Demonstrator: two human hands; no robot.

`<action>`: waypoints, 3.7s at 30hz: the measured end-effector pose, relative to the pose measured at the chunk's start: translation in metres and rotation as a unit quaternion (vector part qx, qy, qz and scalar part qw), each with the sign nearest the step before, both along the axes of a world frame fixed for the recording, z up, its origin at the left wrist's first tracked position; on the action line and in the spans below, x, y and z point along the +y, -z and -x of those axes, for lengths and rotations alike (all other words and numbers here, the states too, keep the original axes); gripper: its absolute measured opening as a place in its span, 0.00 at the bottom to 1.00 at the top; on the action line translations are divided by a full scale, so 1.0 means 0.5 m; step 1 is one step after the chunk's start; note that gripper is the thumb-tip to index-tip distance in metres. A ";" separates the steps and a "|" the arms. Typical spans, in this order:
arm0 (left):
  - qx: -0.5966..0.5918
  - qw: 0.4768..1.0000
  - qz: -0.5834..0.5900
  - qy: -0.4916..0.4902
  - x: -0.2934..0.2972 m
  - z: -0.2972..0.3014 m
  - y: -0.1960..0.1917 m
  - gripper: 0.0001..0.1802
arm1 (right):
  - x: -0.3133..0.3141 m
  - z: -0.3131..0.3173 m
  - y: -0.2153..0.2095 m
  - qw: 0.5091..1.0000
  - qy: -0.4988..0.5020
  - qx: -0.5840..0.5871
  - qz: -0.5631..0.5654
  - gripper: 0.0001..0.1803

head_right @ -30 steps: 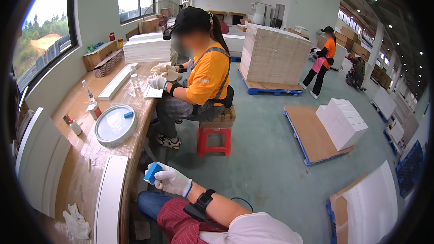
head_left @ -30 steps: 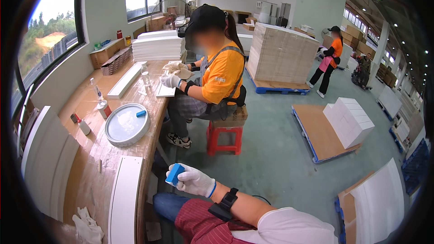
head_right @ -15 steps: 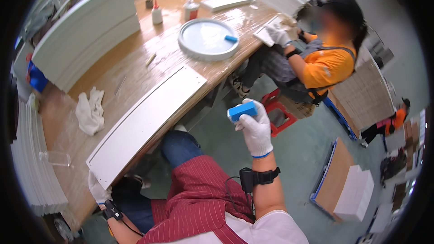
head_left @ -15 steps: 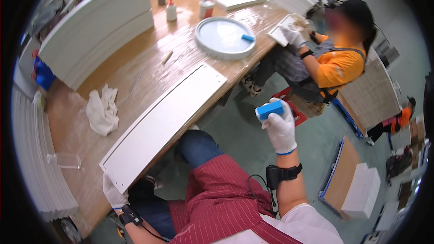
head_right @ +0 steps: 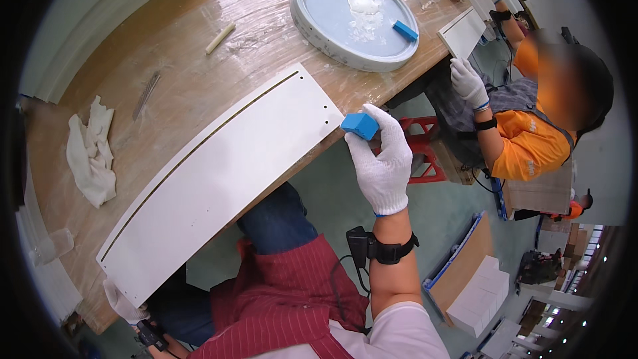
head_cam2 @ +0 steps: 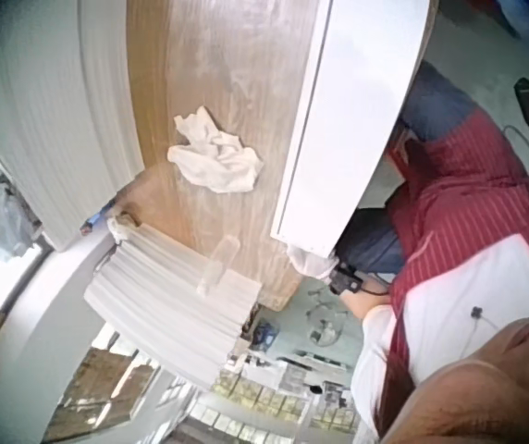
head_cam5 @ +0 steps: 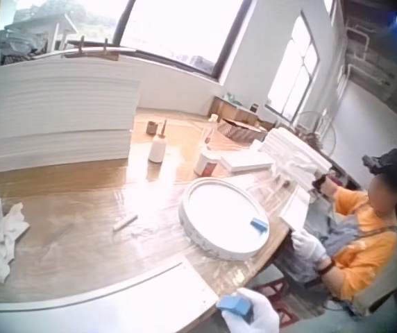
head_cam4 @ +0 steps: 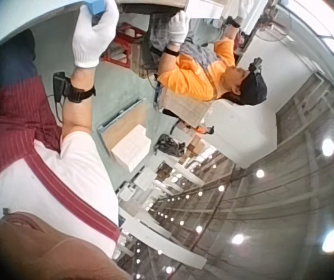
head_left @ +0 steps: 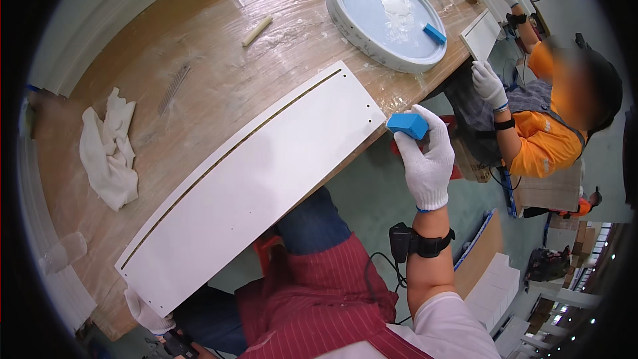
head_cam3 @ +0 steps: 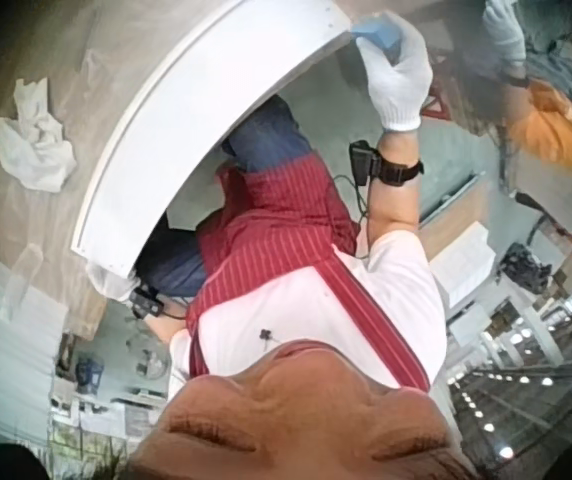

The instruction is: Cleaning and applying adhesive to white wooden boards in a furniture manufacturing facility.

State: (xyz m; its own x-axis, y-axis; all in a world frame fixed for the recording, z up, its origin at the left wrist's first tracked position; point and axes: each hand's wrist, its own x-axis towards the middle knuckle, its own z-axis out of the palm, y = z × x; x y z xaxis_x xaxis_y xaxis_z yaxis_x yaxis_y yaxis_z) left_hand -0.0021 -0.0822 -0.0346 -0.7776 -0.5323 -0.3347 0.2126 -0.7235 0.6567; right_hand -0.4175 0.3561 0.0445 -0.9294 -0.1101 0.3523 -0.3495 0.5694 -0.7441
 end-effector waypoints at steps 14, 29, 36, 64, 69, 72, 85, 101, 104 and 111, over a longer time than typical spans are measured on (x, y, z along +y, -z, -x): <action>0.080 0.989 0.046 0.117 0.018 0.055 -0.034 0.34 | -0.022 0.048 0.037 0.992 -0.060 0.042 -0.107 0.23; 0.063 0.994 0.019 0.083 -0.006 0.010 -0.016 0.34 | -0.024 0.037 0.010 0.986 -0.080 0.028 -0.145 0.23; 0.051 0.997 -0.049 -0.028 0.019 0.036 -0.019 0.32 | -0.045 0.022 -0.005 0.986 -0.073 0.027 -0.148 0.21; 0.056 0.996 0.068 -0.028 0.186 0.084 -0.234 0.40 | -0.436 -0.430 -0.231 0.886 -0.340 -0.245 0.198 0.31; 0.057 0.998 0.034 -0.014 0.202 0.088 -0.263 0.39 | -0.533 -0.439 -0.241 0.905 -0.424 0.015 0.040 0.29; 0.043 0.998 0.036 -0.038 0.217 0.087 -0.272 0.41 | -0.584 -0.463 -0.230 0.890 -0.446 0.095 0.027 0.24; -0.008 0.986 0.120 -0.116 0.230 0.105 -0.244 0.44 | -0.447 -0.281 -0.179 0.964 -0.239 0.006 0.119 0.17; -0.079 0.959 0.229 -0.144 0.173 0.047 -0.156 0.46 | -0.183 0.169 -0.041 0.999 0.004 -0.020 -0.031 0.19; -0.081 0.960 0.225 -0.144 0.176 0.070 -0.163 0.46 | -0.130 0.274 -0.027 0.987 0.104 0.026 -0.118 0.21; -0.182 0.931 0.291 -0.122 0.160 0.045 -0.153 0.40 | -0.011 0.332 0.013 0.957 0.039 0.034 -0.286 0.26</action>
